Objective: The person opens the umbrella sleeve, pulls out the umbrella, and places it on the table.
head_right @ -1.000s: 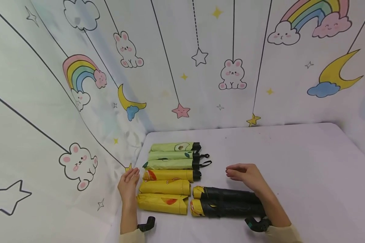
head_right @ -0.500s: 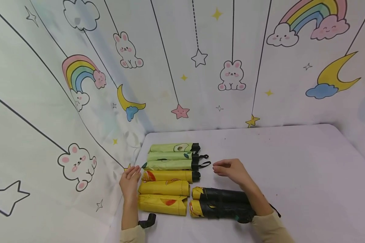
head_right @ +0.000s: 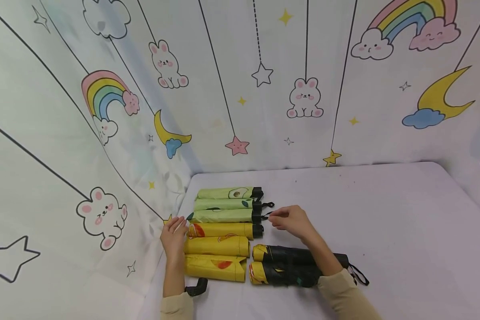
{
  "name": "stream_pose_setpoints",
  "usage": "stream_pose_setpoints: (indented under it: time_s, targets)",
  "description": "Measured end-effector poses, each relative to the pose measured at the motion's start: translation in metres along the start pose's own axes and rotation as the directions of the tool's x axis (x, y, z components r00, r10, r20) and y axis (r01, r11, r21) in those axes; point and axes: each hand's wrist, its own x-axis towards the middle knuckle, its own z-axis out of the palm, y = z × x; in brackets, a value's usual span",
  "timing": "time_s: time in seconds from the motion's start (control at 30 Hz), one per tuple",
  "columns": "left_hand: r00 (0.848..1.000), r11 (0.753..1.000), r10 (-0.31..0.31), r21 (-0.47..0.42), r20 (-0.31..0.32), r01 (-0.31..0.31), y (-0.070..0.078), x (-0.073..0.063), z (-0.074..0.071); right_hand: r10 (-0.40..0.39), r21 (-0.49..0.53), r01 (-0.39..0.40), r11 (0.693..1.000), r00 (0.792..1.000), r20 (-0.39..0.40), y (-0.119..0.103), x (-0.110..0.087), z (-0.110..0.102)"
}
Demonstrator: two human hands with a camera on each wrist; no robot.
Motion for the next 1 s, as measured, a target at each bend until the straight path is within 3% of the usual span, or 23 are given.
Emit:
stream_pose_setpoints:
  time_s: [0.27, 0.57, 0.7, 1.0]
  targets:
    - [1.0, 0.997, -0.018, 0.072, -0.005, 0.018, -0.003, 0.0, 0.003, 0.025, 0.009, -0.026, 1.0, 0.999, 0.031, 0.002, 0.008, 0.012]
    - [1.0, 0.993, -0.014, 0.117, -0.006, 0.015, -0.008, 0.003, 0.005, 0.106, 0.018, -0.106, 0.994, 0.994, 0.011, 0.002, 0.015, 0.024]
    - [1.0, 0.992, -0.026, 0.125, 0.005, 0.025, -0.01, 0.003, 0.005, 0.145, 0.012, -0.145, 0.989, 0.989, 0.0, 0.006, 0.018, 0.029]
    - [1.0, 0.993, -0.03, 0.112, -0.001, 0.03, -0.013, 0.004, 0.005, 0.154, -0.012, -0.154, 0.988, 0.988, 0.002, 0.011, 0.026, 0.039]
